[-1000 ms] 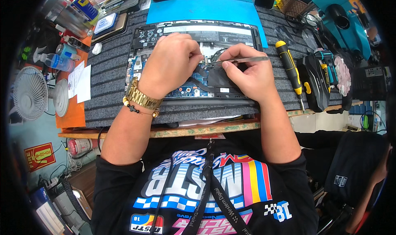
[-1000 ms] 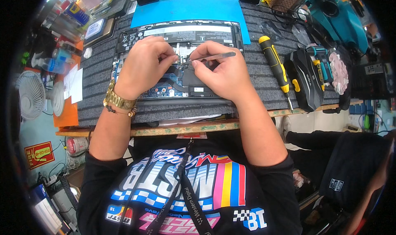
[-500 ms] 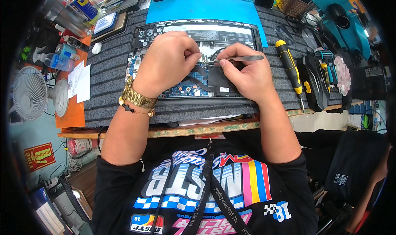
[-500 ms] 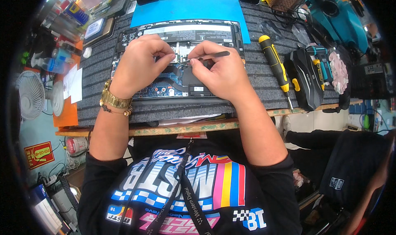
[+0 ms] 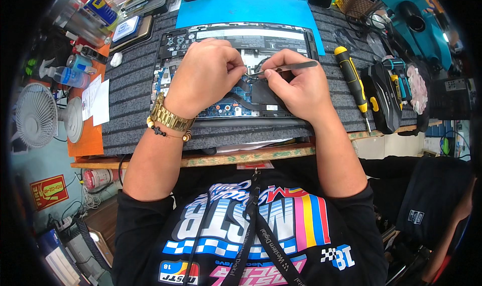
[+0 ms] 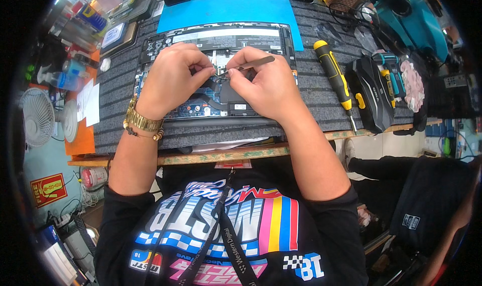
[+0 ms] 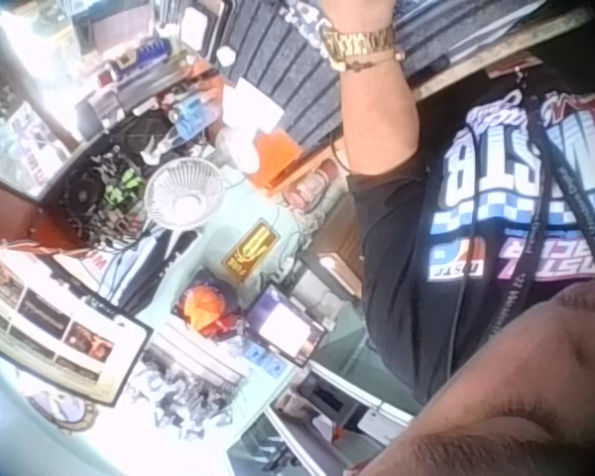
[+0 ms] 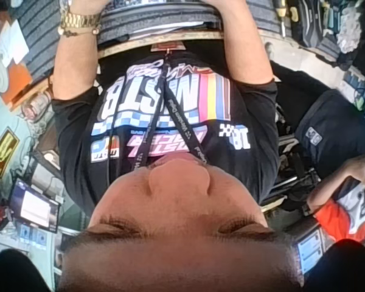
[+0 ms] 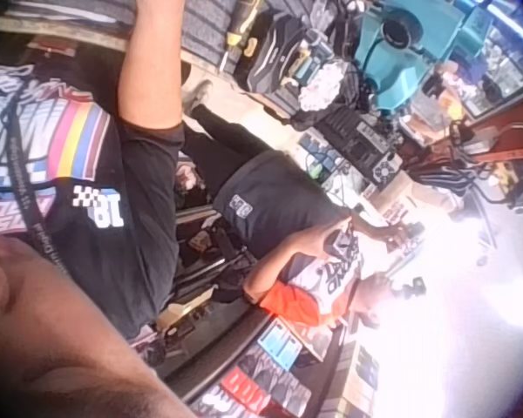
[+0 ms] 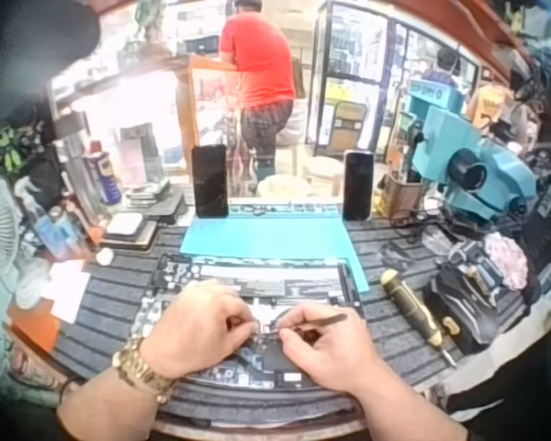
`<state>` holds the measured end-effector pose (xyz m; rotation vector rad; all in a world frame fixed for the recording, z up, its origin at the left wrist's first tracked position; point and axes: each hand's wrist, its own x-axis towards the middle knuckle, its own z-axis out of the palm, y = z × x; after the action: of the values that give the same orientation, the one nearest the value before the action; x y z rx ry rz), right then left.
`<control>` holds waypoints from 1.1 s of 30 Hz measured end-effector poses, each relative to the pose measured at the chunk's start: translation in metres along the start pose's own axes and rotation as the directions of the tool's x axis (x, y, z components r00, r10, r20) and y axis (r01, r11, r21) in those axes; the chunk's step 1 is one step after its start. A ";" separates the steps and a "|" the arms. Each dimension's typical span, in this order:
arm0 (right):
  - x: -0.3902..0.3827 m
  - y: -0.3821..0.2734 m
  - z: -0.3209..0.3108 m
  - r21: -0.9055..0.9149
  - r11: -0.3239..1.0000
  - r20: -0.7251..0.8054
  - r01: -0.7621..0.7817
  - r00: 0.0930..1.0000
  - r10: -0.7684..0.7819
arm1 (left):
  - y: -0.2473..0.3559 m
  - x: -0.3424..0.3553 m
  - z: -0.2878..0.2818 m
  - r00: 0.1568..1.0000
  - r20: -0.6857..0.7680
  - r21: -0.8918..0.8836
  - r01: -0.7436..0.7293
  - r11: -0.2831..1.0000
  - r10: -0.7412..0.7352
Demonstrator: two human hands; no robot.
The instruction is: The person works on the internal components of a laptop, using tweezers to manipulate small connectors and cables on the motherboard.
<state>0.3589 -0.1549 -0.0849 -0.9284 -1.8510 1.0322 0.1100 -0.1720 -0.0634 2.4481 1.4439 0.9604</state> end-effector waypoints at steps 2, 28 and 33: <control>0.000 0.000 0.000 0.001 1.000 -0.004 0.010 1.000 -0.010 | 0.000 0.001 0.001 1.000 -0.005 0.003 -0.005 1.000 0.005; 0.001 -0.007 -0.005 -0.078 0.997 0.055 -0.023 0.998 0.027 | 0.012 -0.004 0.012 0.999 -0.036 0.178 -0.031 0.983 0.038; 0.001 -0.002 0.000 -0.004 1.000 -0.016 0.000 1.000 0.000 | 0.015 -0.004 0.014 0.996 -0.035 0.223 -0.068 0.972 0.078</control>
<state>0.3581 -0.1548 -0.0832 -0.9363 -1.8406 1.0184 0.1283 -0.1805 -0.0701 2.6705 1.5632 0.9159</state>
